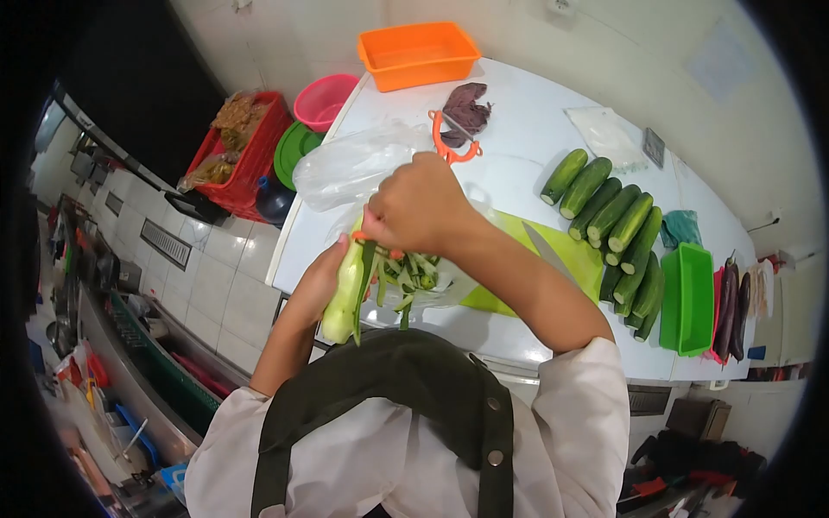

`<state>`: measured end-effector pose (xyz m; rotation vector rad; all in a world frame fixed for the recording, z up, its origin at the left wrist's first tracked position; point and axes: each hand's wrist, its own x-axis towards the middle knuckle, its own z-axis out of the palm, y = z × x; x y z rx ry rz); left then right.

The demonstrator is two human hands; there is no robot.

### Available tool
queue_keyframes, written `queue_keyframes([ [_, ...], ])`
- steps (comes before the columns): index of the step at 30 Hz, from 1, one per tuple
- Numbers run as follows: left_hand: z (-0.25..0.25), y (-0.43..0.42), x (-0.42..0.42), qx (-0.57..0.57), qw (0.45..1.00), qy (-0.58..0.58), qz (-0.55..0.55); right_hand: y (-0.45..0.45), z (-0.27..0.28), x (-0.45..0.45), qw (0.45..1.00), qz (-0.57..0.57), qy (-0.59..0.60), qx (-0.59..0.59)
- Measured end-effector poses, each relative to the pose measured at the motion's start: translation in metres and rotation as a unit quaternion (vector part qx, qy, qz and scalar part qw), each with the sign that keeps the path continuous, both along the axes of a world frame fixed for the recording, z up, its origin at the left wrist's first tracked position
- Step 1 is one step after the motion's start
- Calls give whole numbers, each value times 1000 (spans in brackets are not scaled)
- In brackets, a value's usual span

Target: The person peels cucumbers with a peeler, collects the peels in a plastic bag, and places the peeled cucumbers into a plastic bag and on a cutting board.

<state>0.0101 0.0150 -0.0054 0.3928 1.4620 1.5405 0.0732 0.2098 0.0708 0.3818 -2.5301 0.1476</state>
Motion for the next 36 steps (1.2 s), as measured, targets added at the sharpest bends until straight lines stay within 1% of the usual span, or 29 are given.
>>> queue_keyframes([
  [4,10,-4,0,-17,999,13,-26,45,-17,-22,999,-20,22,-41],
  [7,14,-6,-2,-6,999,-15,-39,76,-37,-27,994,-105,-42,0],
  [8,16,-5,-4,2,999,-30,-38,82,-43,-27,992,-116,-52,8],
  [10,16,-2,-9,-1,999,-17,-33,83,-49,-24,988,-131,-75,22],
  [11,16,-1,-12,-3,1000,-11,-29,84,-51,-24,989,-128,-66,35],
  [13,16,1,-15,12,999,28,-19,78,-52,-19,990,-121,-48,56],
  [14,15,1,-16,19,999,47,-15,76,-50,-16,991,-107,2,76],
  [17,2,-2,-16,56,966,253,-20,66,-36,-4,979,-126,148,53],
  [18,2,-3,-16,50,956,287,-22,60,-23,1,977,-146,156,2],
  [20,-1,-5,-16,39,934,354,-26,48,-5,14,971,-163,45,-167],
  [21,1,-4,-15,40,935,350,-36,42,2,19,952,-171,-13,-252],
  [25,13,-7,-6,36,936,340,-82,18,5,21,976,-125,-32,-175],
  [26,14,-8,-4,36,935,341,-89,18,0,18,978,-144,-52,-139],
  [29,6,-19,-6,38,937,335,-91,31,-16,15,978,-152,-23,-140],
  [32,9,-38,-10,60,936,342,-63,50,-31,22,960,-240,-128,-62],
  [35,3,-49,-18,43,955,293,4,38,-27,36,977,-182,-52,-99],
  [36,18,-43,-14,33,968,248,19,35,-25,37,976,-190,-56,-88],
])
